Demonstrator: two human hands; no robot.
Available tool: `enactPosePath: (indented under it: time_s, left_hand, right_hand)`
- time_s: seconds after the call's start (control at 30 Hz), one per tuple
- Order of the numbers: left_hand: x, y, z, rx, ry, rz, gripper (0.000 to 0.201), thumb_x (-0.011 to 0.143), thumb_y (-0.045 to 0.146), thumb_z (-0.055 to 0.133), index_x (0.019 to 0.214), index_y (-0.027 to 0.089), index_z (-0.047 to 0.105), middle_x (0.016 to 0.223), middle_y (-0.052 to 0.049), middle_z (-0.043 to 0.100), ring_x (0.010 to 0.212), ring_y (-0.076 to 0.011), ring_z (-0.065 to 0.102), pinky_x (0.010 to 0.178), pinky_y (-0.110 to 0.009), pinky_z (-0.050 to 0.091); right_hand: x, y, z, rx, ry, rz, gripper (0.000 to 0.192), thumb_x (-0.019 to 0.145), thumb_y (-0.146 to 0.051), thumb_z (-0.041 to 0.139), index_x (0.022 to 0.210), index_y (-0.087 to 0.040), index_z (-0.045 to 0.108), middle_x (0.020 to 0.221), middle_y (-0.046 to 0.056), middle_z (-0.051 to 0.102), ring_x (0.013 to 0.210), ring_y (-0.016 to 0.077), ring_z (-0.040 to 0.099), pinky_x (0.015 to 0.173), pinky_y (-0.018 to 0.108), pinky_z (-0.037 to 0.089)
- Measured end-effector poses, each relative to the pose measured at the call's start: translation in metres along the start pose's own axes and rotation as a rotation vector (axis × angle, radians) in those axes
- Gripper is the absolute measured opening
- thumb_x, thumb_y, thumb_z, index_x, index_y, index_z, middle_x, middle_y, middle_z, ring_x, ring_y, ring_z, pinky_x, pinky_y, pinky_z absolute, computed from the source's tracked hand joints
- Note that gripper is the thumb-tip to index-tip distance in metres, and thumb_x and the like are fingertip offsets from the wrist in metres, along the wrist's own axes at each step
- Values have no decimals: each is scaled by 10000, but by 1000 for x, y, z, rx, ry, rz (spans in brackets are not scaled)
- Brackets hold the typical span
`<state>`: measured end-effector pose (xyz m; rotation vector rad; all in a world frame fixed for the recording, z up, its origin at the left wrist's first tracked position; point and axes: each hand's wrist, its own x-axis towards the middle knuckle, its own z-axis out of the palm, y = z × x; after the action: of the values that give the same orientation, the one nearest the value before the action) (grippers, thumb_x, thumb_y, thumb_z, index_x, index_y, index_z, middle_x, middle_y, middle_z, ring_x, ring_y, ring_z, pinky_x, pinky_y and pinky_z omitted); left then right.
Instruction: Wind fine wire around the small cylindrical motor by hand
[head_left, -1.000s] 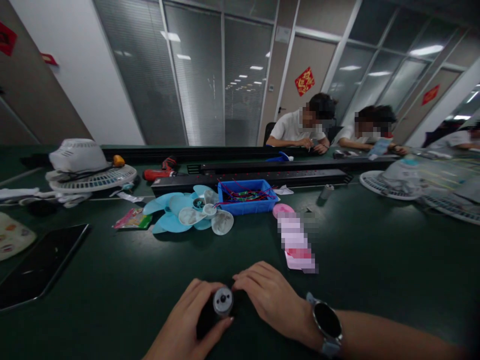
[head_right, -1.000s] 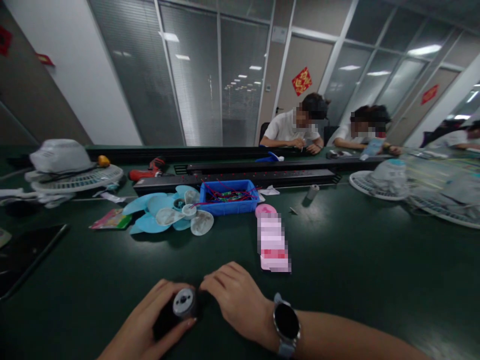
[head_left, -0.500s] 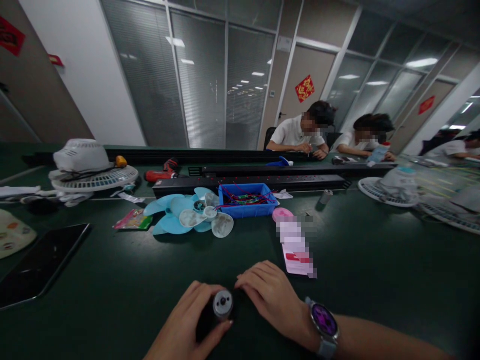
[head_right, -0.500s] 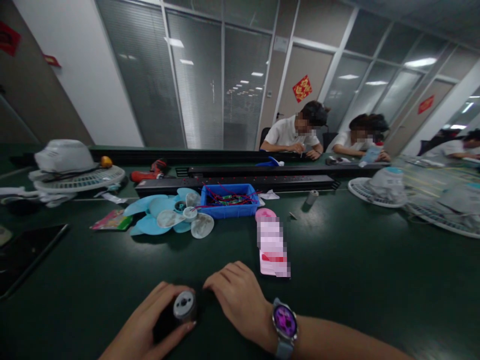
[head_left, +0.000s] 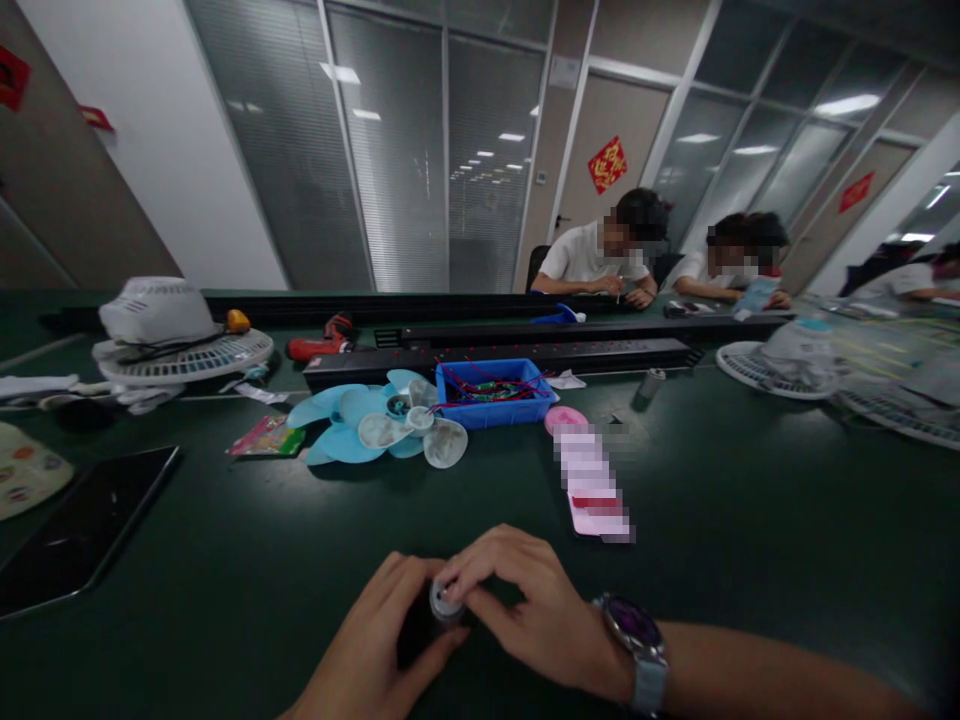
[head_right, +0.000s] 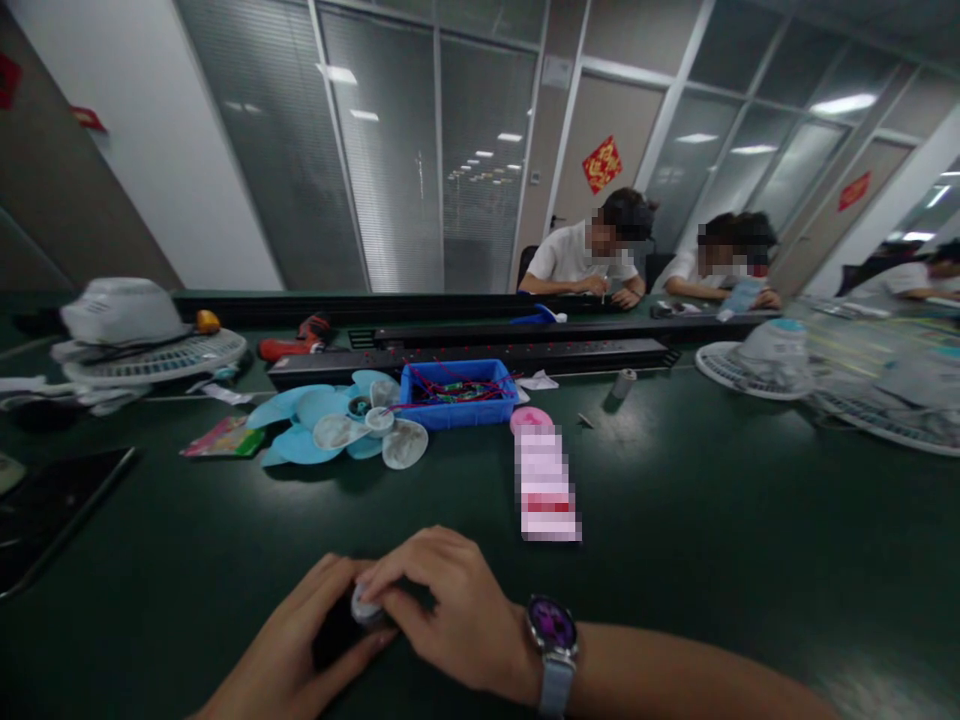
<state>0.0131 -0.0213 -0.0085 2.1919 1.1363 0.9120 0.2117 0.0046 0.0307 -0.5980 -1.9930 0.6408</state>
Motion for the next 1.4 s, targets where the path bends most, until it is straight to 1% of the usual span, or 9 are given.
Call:
enactPosePath:
  time_s: [0.13,0.37,0.53,0.67,0.77,0.9,1.13,1.2,1.4]
  left_hand:
    - [0,0,-1,0,-15,4,317,866,145,673,1124,282,552,967,-12,634,860,-227,613,739,-339,529]
    - [4,3,-3,-20,-45,6,243,891,159,643,1099,270,585,959,-17,630,864,-232,596,757,-361,509]
    - [6,11,-7,-39,-99,-68,78,925,212,595,986,249,627,899,-18,616,839,-237,579,737,-365,481]
    - [9,16,-9,-61,-150,-143,36,914,239,622,936,248,649,884,-8,627,842,-239,573,745,-364,459]
    - [10,16,-10,-80,-154,-169,70,900,239,643,966,256,661,906,-6,633,867,-244,572,772,-374,450]
    - [11,16,-10,-79,-154,-161,176,909,257,645,1085,263,650,938,-15,647,890,-252,571,798,-394,444]
    - [9,17,-9,-60,-142,-146,287,889,228,676,1175,234,646,964,-46,661,905,-267,579,821,-418,448]
    - [8,15,-8,-56,-128,-146,305,872,222,702,1172,232,651,976,-50,663,912,-269,582,831,-420,450]
    - [5,10,-5,-30,-94,-113,274,848,234,737,1113,254,674,954,-38,676,890,-257,580,798,-386,465]
  right_hand:
    - [0,3,1,37,41,-59,180,831,-16,690,856,-185,632,895,17,764,845,135,718,810,254,524]
    - [2,6,4,87,15,-65,162,839,-34,690,824,-182,626,866,37,773,842,144,725,804,262,537]
    - [2,4,5,107,9,-44,175,844,-21,660,787,-182,623,850,38,767,854,146,710,811,269,538]
    - [1,3,5,157,14,23,180,840,-23,665,773,-187,629,837,29,758,867,152,696,809,280,539]
    - [1,3,5,185,22,138,156,827,-92,719,750,-192,627,825,27,748,829,160,685,766,290,538]
    - [4,1,5,209,15,288,201,770,-170,795,698,-194,609,811,18,734,779,167,669,733,307,525]
    - [7,0,2,288,-15,374,257,716,-209,836,687,-187,582,785,18,711,772,174,674,727,308,525]
    - [6,2,1,307,-32,368,245,733,-191,817,684,-185,576,792,21,715,794,172,680,744,303,526]
    - [0,8,2,257,-19,246,246,785,-157,756,646,-186,554,793,28,719,820,165,674,744,297,526]
